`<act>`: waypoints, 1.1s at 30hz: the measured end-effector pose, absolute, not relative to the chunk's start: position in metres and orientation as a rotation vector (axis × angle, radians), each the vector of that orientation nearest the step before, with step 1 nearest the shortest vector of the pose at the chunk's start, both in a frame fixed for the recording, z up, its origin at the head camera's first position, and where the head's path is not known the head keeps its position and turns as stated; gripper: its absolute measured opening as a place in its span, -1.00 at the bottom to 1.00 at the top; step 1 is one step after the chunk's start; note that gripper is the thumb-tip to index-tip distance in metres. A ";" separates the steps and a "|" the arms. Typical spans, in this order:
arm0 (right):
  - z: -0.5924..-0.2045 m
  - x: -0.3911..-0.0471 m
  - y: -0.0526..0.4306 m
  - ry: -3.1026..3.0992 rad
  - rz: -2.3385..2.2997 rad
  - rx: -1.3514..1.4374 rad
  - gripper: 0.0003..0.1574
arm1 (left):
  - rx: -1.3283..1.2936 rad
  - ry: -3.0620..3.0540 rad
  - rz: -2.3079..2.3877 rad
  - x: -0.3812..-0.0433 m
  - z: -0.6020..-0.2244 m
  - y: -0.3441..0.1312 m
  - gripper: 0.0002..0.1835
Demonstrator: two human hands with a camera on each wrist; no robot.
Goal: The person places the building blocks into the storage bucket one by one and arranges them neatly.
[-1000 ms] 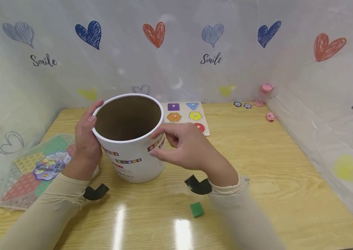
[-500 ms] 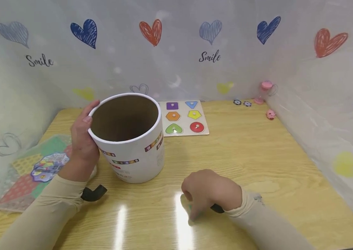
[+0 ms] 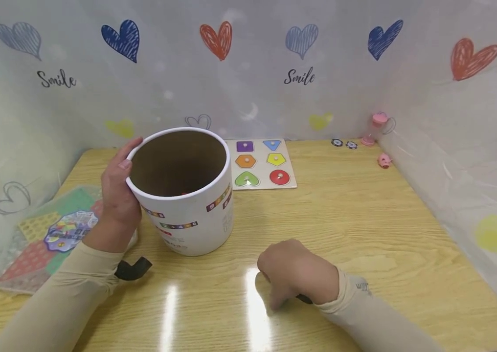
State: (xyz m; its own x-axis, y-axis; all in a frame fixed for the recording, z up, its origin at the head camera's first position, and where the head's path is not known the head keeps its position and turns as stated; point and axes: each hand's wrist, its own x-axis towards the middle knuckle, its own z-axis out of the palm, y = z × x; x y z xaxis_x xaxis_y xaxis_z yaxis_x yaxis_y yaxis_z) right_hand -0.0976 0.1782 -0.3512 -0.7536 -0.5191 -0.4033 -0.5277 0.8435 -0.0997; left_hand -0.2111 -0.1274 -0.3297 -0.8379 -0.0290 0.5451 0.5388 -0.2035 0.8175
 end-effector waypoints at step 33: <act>-0.322 -0.119 0.171 2.759 -0.304 -1.128 -0.71 | -0.541 -1.685 -2.085 -0.212 -0.330 -0.128 -0.47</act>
State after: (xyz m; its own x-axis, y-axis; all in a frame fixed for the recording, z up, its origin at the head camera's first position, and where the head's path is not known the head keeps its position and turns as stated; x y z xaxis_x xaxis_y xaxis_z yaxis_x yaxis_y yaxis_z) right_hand -0.1189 0.1707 -0.3221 -0.7076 -0.7043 -0.0573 -0.6750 0.6976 -0.2402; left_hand -0.2124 -0.1278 -0.3301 -0.8432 -0.0676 0.5334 0.5357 -0.1900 0.8228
